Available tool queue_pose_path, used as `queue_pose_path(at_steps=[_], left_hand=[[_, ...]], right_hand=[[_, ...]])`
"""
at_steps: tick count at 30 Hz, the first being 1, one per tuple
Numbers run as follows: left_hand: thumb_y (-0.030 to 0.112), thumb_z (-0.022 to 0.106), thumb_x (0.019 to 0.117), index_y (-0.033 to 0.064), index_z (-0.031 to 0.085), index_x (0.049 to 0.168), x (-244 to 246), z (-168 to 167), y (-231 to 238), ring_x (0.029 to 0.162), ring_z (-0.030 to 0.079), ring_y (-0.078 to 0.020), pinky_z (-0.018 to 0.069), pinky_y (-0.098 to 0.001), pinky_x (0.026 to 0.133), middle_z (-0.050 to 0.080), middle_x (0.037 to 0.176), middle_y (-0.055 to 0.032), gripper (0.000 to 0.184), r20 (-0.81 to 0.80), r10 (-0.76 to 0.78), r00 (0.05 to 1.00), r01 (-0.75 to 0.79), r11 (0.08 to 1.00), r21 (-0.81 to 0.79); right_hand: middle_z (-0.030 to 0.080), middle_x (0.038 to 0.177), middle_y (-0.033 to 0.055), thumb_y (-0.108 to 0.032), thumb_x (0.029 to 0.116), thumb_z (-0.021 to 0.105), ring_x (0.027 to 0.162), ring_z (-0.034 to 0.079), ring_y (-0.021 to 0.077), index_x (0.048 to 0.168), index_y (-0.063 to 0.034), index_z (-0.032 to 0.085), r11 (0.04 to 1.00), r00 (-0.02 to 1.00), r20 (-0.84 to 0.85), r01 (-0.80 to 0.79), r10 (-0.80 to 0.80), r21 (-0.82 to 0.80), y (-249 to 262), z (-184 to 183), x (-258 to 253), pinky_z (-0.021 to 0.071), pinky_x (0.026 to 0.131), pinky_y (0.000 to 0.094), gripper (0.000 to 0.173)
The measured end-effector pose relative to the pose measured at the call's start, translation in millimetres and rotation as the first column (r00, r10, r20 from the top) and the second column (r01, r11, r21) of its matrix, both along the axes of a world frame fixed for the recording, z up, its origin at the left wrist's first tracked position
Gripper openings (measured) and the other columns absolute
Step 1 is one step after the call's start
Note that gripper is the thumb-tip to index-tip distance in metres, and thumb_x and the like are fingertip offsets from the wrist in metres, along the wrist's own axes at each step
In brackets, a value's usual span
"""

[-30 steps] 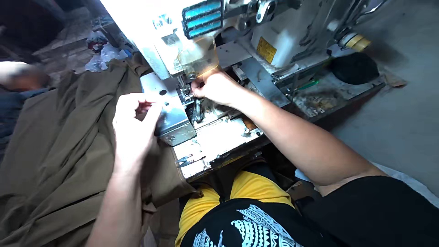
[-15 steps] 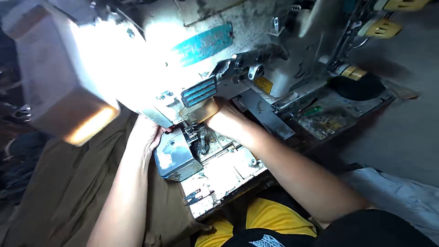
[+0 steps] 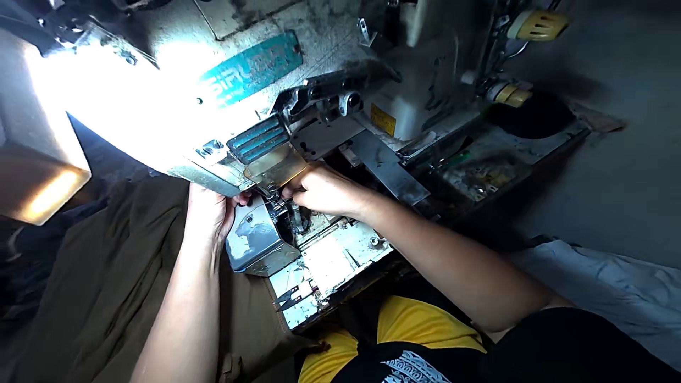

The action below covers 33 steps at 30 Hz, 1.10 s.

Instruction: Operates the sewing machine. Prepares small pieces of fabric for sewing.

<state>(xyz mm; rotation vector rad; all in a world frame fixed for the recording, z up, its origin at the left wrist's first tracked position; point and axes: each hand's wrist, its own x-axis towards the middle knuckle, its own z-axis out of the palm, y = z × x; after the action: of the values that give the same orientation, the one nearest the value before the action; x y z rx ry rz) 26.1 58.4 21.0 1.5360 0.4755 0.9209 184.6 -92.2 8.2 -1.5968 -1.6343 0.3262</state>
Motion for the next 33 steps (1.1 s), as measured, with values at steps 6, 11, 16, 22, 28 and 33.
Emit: queue_pose_path(at_steps=[6, 11, 16, 22, 28, 33], left_hand=[[-0.001, 0.053, 0.0976, 0.0138, 0.061, 0.096, 1.9, 0.1, 1.0, 0.048, 0.059, -0.0043, 0.0506, -0.0180, 0.044, 0.067, 0.069, 0.0013, 0.017, -0.001, -0.007, 1.000, 0.007, 1.000, 0.010], [-0.003, 0.052, 0.0961, 0.0128, 0.063, 0.091, 3.2, -1.1, -0.4, 0.049, 0.060, -0.0044, 0.0517, -0.0186, 0.045, 0.067, 0.067, 0.0016, 0.020, 0.001, -0.011, 1.000, 0.011, 1.000, 0.015], [-0.005, 0.050, 0.0982, 0.0115, 0.063, 0.091, 4.7, 1.5, -1.8, 0.049, 0.060, -0.0044, 0.0529, -0.0189, 0.047, 0.068, 0.066, 0.0017, 0.022, -0.020, -0.042, 0.999, 0.042, 0.999, 0.007], [-0.005, 0.046, 0.0962, 0.0138, 0.061, 0.084, 9.4, 19.2, 7.5, 0.047, 0.058, -0.0018, 0.0489, -0.0145, 0.044, 0.065, 0.062, 0.0032, 0.027, -0.301, -0.205, 0.931, 0.168, 0.975, -0.144], [-0.006, 0.043, 0.0994, 0.0135, 0.063, 0.094, 14.5, 0.0, 17.0, 0.070, 0.069, -0.0051, 0.0596, -0.0212, 0.064, 0.071, 0.079, 0.0023, 0.029, -0.069, -0.148, 0.987, 0.116, 0.934, -0.338], [-0.005, 0.036, 0.1040, 0.0147, 0.059, 0.103, 19.9, -14.4, 24.2, 0.077, 0.068, -0.0040, 0.0586, -0.0223, 0.070, 0.069, 0.083, 0.0039, 0.030, 0.063, 0.045, 0.997, -0.022, 0.941, -0.337]], right_hand=[[0.072, 0.088, 0.0095, -0.013, 0.0918, 0.071, 0.088, 0.067, 0.0212, 0.085, -0.0053, 0.076, 0.997, 0.996, -0.068, 0.053, -0.056, -0.052, 9.3, 0.0, -0.2, 0.0526, 0.081, 0.0435, 0.011], [0.067, 0.078, 0.0122, -0.014, 0.0858, 0.074, 0.080, 0.066, 0.0265, 0.076, -0.0035, 0.068, 0.990, 0.990, 0.029, 0.135, -0.136, 0.038, 15.4, -2.6, -7.2, 0.0506, 0.072, 0.0485, 0.015], [0.071, 0.093, 0.0198, -0.015, 0.0894, 0.073, 0.094, 0.069, 0.0321, 0.094, 0.0034, 0.073, 0.954, 0.969, -0.030, 0.246, -0.245, 0.170, 14.8, -1.5, -6.2, 0.0537, 0.084, 0.0512, 0.019], [0.058, 0.078, 0.0006, -0.001, 0.1031, 0.050, 0.065, 0.058, 0.0044, 0.103, -0.0043, 0.055, 0.902, 0.374, -0.927, 0.413, -0.045, 0.123, 42.1, 30.0, -1.1, 0.0533, 0.060, 0.0210, 0.007], [0.055, 0.087, 0.0027, 0.000, 0.1044, 0.045, 0.074, 0.055, 0.0073, 0.110, -0.0048, 0.053, 0.911, 0.131, -0.991, 0.405, 0.029, 0.080, 51.5, 36.7, -10.0, 0.0502, 0.065, 0.0237, 0.011], [0.057, 0.116, 0.0114, 0.001, 0.1037, 0.049, 0.102, 0.055, 0.0110, 0.133, 0.0018, 0.050, 0.899, 0.277, -0.959, 0.432, -0.063, 0.066, 48.5, 38.1, -5.1, 0.0486, 0.087, 0.0247, 0.029]])
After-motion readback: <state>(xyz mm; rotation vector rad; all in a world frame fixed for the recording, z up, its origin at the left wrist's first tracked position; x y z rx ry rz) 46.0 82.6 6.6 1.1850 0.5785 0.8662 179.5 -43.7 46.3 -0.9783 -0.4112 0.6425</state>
